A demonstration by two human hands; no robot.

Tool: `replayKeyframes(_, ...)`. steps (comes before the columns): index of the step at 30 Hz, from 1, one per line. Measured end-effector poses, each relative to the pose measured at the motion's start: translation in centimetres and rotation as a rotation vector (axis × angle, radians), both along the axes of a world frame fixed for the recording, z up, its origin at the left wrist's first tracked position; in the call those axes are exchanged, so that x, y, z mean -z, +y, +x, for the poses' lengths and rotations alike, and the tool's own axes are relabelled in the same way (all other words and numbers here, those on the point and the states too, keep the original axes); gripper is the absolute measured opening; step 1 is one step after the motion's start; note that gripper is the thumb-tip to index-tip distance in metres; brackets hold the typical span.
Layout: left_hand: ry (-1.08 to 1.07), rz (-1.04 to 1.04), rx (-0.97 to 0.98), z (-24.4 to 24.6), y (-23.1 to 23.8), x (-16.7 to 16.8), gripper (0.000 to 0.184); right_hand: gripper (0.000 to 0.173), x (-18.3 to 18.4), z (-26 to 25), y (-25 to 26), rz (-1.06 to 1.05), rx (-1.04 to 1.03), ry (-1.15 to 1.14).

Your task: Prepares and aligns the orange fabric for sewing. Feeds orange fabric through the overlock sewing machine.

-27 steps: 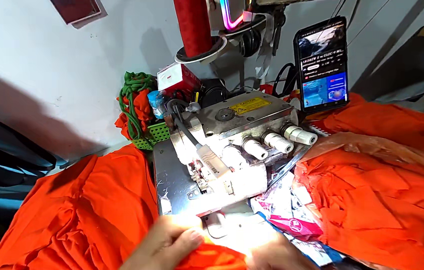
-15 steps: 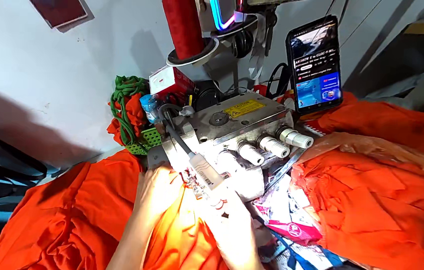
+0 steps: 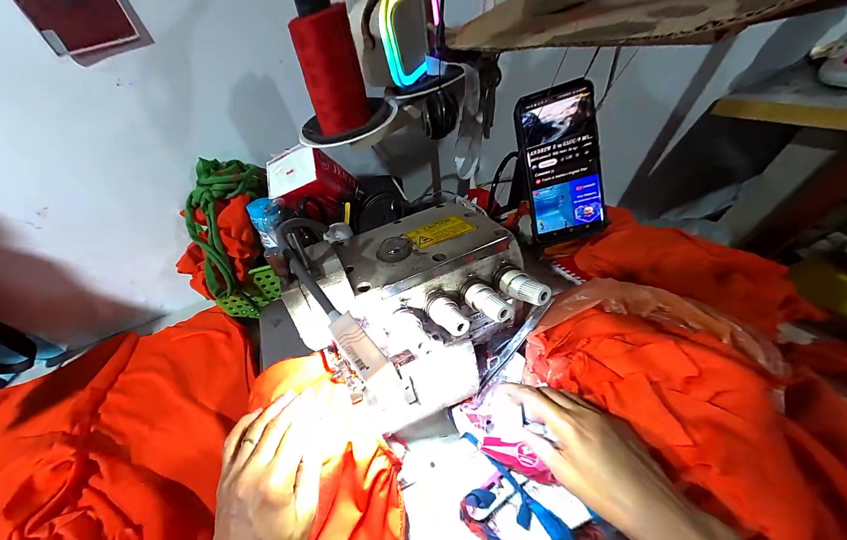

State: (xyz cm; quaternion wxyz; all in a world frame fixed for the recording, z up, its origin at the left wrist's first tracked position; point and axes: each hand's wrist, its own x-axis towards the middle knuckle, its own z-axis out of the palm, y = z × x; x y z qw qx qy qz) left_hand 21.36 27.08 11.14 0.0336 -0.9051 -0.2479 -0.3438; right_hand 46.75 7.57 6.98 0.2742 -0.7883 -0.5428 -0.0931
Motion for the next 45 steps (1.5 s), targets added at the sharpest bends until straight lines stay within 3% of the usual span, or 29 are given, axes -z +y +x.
replayKeyframes(2, 0.001, 0.015, -0.007, 0.5, 0.1, -0.2, 0.035, 0.037, 0.4, 0.3, 0.4, -0.058, 0.045, -0.029)
replayKeyframes(8, 0.091, -0.06, 0.029, -0.5, 0.0, -0.7, 0.036, 0.022, 0.4, 1.8, -0.2, 0.094, 0.087, 0.098)
replayKeyframes(12, 0.136, -0.057, 0.02, -0.4, -0.1, -1.2, 0.036, 0.034, -0.4, 1.1, -0.8, -0.044, 0.029, 0.15)
replayKeyframes(16, 0.126, -0.039, 0.012, -0.2, -0.2, -0.9, 0.037, 0.02, 0.3, 0.9, -0.4, -0.02, 0.032, 0.071)
replayKeyframes(24, 0.035, -0.086, 0.068, -0.6, -0.3, 0.0, 0.039, 0.022, -1.1, 2.7, -0.8, 0.295, 0.098, 0.306)
replayKeyframes(27, 0.008, -0.098, 0.062, -0.6, -0.3, 0.4, 0.037, 0.018, -1.7, 3.2, -1.1, 0.334, 0.114, 0.45)
replayKeyframes(33, 0.056, -0.104, 0.038, -0.2, -1.3, -1.6, 0.036, 0.028, -2.1, 3.4, -1.6, 0.4, 0.095, 0.716)
replayKeyframes(36, 0.047, -0.204, 0.129, 0.1, -4.7, -4.9, 0.03, 0.029, -3.0, 1.4, -1.4, 0.436, -0.038, 0.623)
replayKeyframes(39, 0.058, -0.351, 0.271, 1.7, -8.2, -7.0, 0.038, 0.025, -4.9, -3.3, -0.8, 0.412, -0.295, 0.54)
replayKeyframes(40, 0.076, -0.386, 0.297, 2.4, -8.9, -7.0, 0.038, 0.024, -5.7, -4.7, -0.5, 0.393, -0.371, 0.563)
replayKeyframes(43, -0.028, -0.438, 0.314, 3.6, -9.1, -5.4, 0.012, 0.023, -6.8, -6.8, 0.3, 0.404, -0.498, 0.679)
replayKeyframes(45, -0.192, -0.681, 0.365, 3.1, -8.7, -5.0, 0.009, 0.026, -6.8, -7.4, 0.6, 0.44, -0.515, 0.831)
